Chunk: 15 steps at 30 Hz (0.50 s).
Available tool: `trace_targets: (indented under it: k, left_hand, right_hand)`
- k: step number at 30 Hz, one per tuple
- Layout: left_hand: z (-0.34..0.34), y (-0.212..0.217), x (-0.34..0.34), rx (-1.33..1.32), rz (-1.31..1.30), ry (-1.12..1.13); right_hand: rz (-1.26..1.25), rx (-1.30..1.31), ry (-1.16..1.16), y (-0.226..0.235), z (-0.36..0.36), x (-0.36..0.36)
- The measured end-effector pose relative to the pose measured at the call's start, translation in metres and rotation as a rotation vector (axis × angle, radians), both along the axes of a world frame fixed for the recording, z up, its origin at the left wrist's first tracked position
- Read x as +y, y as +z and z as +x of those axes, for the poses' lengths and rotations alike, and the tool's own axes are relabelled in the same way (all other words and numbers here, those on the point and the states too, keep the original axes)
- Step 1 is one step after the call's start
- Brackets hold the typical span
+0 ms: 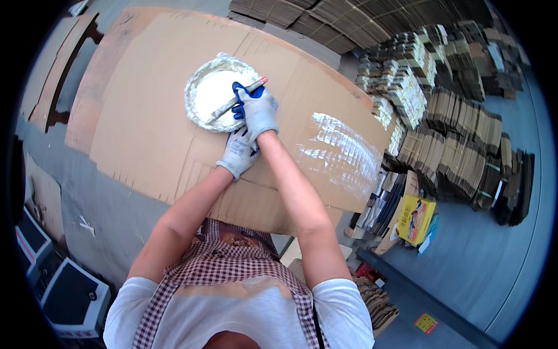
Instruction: The person applies a white adhesive substance to large flat cardboard sheets using a brush. They scoop the adhesive from a container and spread it in even strokes across the surface of the cardboard, working in a warehouse environment with stacks of materials nearby.
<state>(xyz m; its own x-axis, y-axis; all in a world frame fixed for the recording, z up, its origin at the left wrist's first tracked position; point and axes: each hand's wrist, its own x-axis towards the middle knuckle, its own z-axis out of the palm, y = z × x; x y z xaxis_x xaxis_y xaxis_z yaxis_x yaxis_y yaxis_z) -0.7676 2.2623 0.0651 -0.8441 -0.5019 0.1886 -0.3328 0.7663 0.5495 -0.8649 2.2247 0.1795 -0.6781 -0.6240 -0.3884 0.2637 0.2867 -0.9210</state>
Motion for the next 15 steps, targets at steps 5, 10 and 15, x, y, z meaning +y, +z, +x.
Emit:
trace_targets:
  k: [5,10,15]
  left_hand:
    - [0.002,0.004,-0.004,0.017,0.006,-0.041]
    - [0.003,0.0,-0.002,0.056,0.015,-0.008]
    - [0.0,0.005,0.0,0.076,0.055,-0.029]
  right_hand:
    - [-0.232,-0.223,-0.185,-0.002,-0.028,0.035]
    - [-0.309,0.121,-0.384,-0.016,-0.089,0.089]
    - [-0.066,0.493,-0.32,-0.062,-0.126,0.09]
